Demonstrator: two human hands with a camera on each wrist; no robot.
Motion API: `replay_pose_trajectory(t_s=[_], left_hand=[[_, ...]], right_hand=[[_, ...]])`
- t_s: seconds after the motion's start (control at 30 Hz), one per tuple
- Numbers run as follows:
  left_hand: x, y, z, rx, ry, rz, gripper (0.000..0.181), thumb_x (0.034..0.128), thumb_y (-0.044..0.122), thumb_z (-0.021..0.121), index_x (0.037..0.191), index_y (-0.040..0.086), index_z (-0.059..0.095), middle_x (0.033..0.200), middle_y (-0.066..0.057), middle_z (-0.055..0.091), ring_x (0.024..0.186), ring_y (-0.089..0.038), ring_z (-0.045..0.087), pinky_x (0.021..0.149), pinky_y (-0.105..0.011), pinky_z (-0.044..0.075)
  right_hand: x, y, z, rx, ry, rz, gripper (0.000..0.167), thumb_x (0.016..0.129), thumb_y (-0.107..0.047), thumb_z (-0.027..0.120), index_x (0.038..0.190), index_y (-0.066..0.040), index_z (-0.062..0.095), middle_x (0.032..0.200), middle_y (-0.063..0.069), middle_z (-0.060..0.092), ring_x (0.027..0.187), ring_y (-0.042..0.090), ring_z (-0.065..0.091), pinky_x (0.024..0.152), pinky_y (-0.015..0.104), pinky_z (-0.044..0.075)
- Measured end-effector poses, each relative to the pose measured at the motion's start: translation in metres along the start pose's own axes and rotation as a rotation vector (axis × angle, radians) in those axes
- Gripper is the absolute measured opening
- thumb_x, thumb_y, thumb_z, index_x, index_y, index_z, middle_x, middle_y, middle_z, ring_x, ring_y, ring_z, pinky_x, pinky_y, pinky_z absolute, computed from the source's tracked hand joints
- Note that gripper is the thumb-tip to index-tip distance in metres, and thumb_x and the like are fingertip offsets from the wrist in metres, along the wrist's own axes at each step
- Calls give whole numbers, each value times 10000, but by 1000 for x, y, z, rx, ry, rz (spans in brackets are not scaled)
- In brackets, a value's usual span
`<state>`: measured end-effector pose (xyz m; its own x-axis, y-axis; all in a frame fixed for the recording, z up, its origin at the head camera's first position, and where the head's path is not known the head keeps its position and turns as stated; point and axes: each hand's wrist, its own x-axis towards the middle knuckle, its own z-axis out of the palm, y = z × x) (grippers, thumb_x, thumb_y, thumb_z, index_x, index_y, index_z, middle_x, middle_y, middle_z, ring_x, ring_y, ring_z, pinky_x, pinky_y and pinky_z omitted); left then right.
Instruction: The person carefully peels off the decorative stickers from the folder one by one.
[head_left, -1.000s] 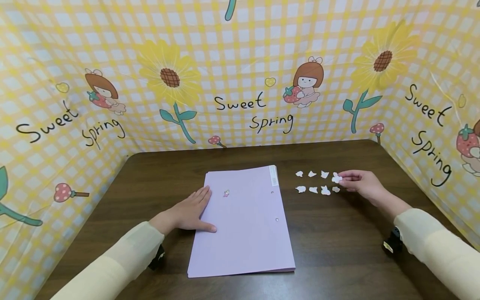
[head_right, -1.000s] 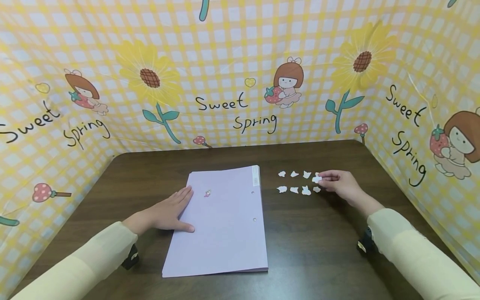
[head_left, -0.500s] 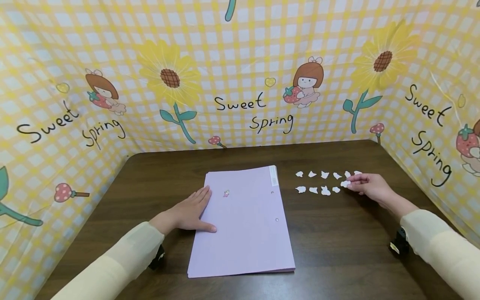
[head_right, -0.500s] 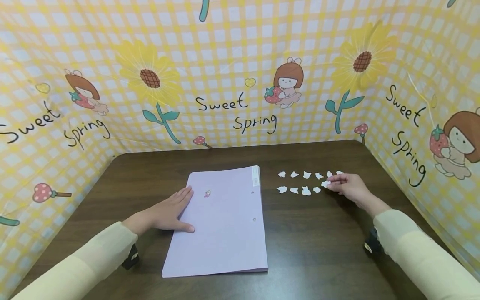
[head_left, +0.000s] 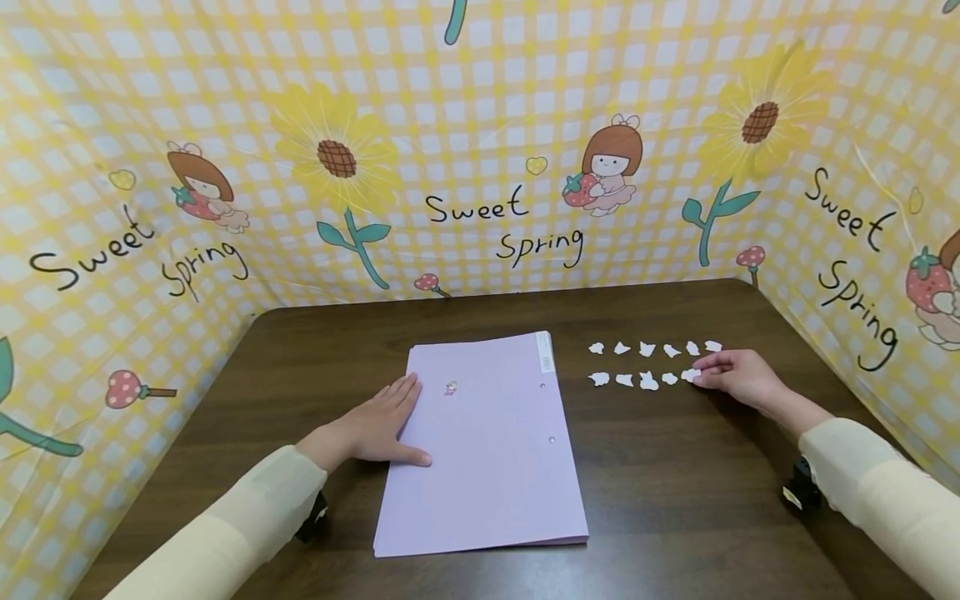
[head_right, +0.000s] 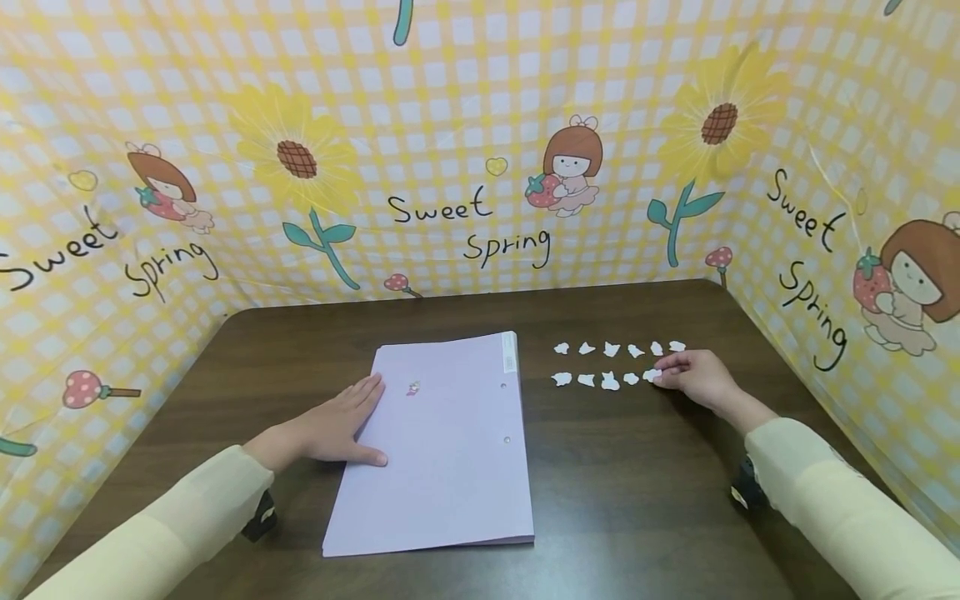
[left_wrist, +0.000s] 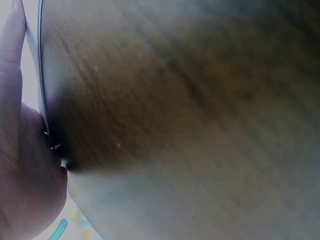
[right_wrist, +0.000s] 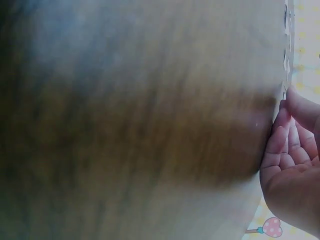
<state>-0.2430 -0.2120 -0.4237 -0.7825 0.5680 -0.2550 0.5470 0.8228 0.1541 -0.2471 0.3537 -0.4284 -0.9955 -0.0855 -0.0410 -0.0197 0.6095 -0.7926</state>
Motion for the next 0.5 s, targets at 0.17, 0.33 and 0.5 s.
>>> replay_pose_trajectory(t_s=[0.17, 0.33, 0.5], left_hand=[[1, 0, 0, -6, 4, 7, 1238, 757, 816, 525, 1531, -43, 84, 1602, -208, 14, 1466, -346, 18, 1156, -492, 111], [1, 0, 0, -1, 5, 3, 1242, 754, 817, 528, 1530, -45, 82, 1601, -210, 12, 1466, -345, 19, 1155, -492, 115], [1, -1, 1, 6, 0, 4, 1241, 757, 820, 519, 1531, -43, 74, 1601, -206, 5, 1466, -341, 16, 1156, -488, 114]], right_hand=[[1, 0, -1, -49, -1, -21, 353, 857, -146, 759, 1064, 118, 649, 839, 59, 695, 710, 68, 577, 634, 209, 458], [1, -2, -1, -81, 5, -27, 340, 848, -146, 766, 1045, 110, 659, 820, 46, 686, 710, 103, 576, 632, 221, 457], [0, -3, 0, -110, 18, -29, 310, 842, -137, 769, 1019, 97, 669, 789, 28, 664, 703, 127, 560, 624, 233, 445]])
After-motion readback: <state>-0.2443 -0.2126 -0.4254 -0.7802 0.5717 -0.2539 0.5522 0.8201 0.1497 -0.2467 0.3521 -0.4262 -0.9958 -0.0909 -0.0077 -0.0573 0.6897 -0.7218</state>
